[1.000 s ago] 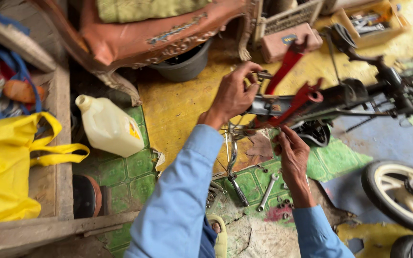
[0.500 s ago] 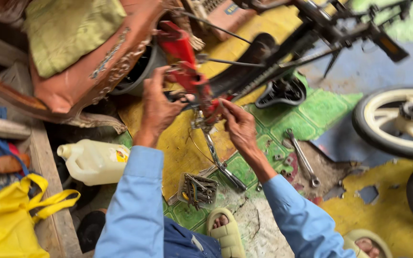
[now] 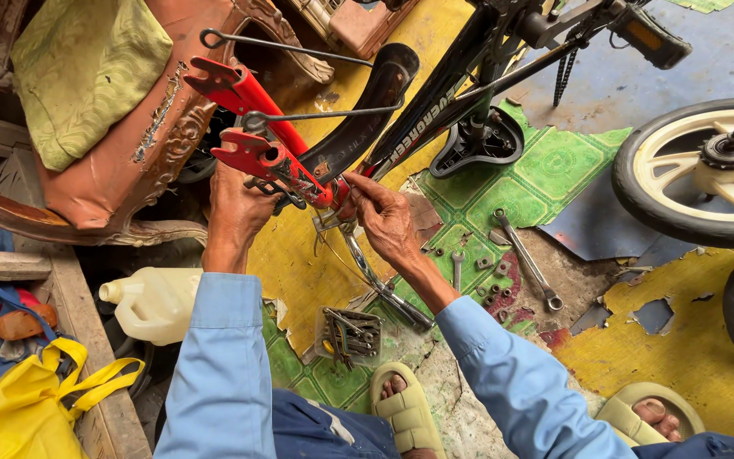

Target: The person repairs a small folding bicycle lying on the floor. They work by hand on the red rear frame section near the brake and chain area, then lift a small wheel, position it against the frame, and thread and tighten components at the wheel hub by hand.

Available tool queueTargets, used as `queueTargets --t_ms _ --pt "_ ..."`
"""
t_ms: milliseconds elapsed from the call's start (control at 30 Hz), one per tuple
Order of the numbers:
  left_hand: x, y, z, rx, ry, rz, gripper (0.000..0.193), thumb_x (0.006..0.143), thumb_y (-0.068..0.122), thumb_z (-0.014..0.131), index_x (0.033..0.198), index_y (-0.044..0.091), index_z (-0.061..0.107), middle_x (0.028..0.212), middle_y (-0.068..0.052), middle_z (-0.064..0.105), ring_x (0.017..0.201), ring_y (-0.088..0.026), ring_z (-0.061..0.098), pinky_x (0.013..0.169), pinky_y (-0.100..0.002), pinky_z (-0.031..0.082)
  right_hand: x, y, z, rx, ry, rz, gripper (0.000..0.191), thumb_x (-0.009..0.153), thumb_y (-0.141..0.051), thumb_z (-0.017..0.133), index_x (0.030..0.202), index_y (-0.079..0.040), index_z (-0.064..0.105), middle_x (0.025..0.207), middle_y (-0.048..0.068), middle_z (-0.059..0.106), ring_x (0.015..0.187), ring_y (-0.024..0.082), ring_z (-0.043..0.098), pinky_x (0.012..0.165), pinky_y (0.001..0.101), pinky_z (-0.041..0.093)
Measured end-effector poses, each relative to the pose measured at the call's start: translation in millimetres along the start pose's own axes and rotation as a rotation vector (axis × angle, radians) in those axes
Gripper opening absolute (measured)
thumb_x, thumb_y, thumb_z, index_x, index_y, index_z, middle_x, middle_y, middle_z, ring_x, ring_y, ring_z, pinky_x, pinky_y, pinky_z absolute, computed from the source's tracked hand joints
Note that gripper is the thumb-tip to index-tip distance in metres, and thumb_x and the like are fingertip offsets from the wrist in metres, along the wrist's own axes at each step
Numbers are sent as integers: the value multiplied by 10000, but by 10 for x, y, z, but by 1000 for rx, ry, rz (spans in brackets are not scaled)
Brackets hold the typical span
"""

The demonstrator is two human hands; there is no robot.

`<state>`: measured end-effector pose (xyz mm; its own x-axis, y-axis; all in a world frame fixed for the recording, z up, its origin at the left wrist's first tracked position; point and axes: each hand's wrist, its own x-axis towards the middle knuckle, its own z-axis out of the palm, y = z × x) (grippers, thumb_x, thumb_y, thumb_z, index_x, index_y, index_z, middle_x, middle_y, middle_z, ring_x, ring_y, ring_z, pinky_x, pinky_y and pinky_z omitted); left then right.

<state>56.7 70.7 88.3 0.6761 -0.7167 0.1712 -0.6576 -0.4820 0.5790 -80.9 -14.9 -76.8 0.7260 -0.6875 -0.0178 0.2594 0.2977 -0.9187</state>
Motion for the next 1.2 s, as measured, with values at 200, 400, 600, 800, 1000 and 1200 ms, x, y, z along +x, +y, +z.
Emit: queueTargets --t_ms 200,400,600,800,1000,1200 --pt "26 -140 -17 -267 -79 85 506 809 34 832 1234 94 563 1125 -33 693 1010 -148 696 883 -333 603 28 91 19 25 -88 -211 342 1050 -4 537 1359 -55 673 998 28 734 890 74 670 820 246 555" --pt "-11 -167 -50 -226 -70 91 513 812 10 824 1265 87 596 1158 -42 713 1033 -156 719 898 -333 619 18 71 32 -120 -84 -241 351 1018 36 548 1325 -64 686 955 34 736 850 100 716 786 253 573" --pt "-53 -39 -82 -141 -58 -28 437 829 37 790 1219 99 602 1053 -33 731 895 -126 703 812 -326 601 13 12 33 -212 -94 -253 405 974 69 521 1326 -53 679 919 53 732 849 105 728 785 253 578" --pt "-56 -61 -85 -163 -57 47 450 820 48 818 1219 111 619 1094 -20 721 941 -125 706 863 -331 612 -5 12 37 -217 -98 -262 484 920 110 465 1327 -49 674 869 60 747 842 129 756 804 266 593" --pt "-47 -161 -99 -153 -56 109 469 820 15 828 1233 106 625 1118 -24 715 1003 -136 713 861 -335 613 -37 -130 82 -254 -79 -190 430 930 54 482 1298 -32 688 885 91 775 838 141 769 783 278 607" --pt "-59 -146 -87 -298 -67 13 472 823 11 805 1236 111 598 1089 8 711 947 -88 696 819 -288 604 -19 -462 65 -456 -69 -173 320 921 -52 574 1199 -20 730 964 170 787 814 208 796 766 333 629"
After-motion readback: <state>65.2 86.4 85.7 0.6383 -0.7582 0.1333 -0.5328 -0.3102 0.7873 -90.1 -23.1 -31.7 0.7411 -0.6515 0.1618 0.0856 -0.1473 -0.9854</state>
